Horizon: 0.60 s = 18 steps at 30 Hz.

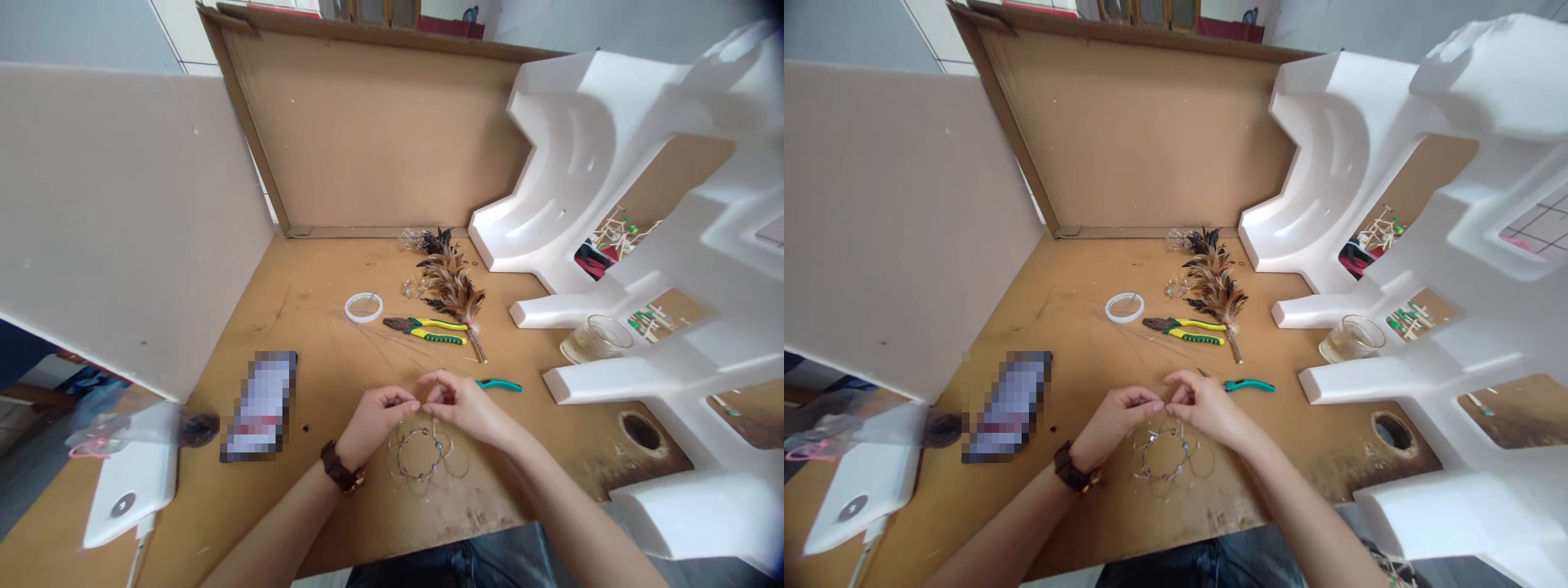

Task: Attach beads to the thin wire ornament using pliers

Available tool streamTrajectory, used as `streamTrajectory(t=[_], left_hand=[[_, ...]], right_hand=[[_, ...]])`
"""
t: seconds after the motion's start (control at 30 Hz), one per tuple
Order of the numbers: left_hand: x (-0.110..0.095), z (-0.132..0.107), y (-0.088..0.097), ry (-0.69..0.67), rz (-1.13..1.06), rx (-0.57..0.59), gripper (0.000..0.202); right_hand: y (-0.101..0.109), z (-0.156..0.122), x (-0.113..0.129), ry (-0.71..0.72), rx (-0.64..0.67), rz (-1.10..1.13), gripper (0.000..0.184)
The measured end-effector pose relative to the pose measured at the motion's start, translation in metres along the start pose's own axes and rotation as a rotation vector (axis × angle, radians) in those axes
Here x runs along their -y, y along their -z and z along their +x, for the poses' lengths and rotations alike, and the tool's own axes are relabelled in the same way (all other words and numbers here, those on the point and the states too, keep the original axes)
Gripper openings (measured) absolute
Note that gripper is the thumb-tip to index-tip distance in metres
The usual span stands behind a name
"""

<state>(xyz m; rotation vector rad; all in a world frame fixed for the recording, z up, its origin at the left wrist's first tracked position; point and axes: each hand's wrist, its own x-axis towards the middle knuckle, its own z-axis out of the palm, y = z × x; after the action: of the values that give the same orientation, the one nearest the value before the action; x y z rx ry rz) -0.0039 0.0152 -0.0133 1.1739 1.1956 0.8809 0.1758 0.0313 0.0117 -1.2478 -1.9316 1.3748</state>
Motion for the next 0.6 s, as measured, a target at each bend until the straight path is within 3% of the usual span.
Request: streamTrajectory(t=[0.17, 0.23, 0.3, 0.4, 0.5, 0.6], left_hand=[[-0.004, -0.002, 0.004, 0.027, 0.002, -0.031, 0.023], [-0.005, -0.002, 0.004, 0.046, -0.007, -0.025, 0.023], [-0.006, -0.002, 0.004, 0.057, -0.025, -0.013, 0.023], [-0.007, -0.002, 0.004, 0.073, -0.062, -0.007, 0.025], [-0.007, -0.001, 0.004, 0.113, -0.094, 0.003, 0.028], [-0.007, 0.000, 0.005, 0.140, -0.117, 0.039, 0.030]], right_hand=[[0.045, -0.024, -0.006, -0.029, -0.142, -0.748, 0.041], [0.054, -0.038, -0.015, -0.079, -0.099, -0.983, 0.056], [0.055, -0.049, -0.023, -0.129, -0.043, -1.087, 0.072], [0.045, -0.056, -0.031, -0.140, -0.048, -1.202, 0.076], [0.036, -0.052, -0.033, -0.171, -0.070, -1.284, 0.069], [0.035, -0.045, -0.033, -0.184, -0.051, -1.303, 0.046]])
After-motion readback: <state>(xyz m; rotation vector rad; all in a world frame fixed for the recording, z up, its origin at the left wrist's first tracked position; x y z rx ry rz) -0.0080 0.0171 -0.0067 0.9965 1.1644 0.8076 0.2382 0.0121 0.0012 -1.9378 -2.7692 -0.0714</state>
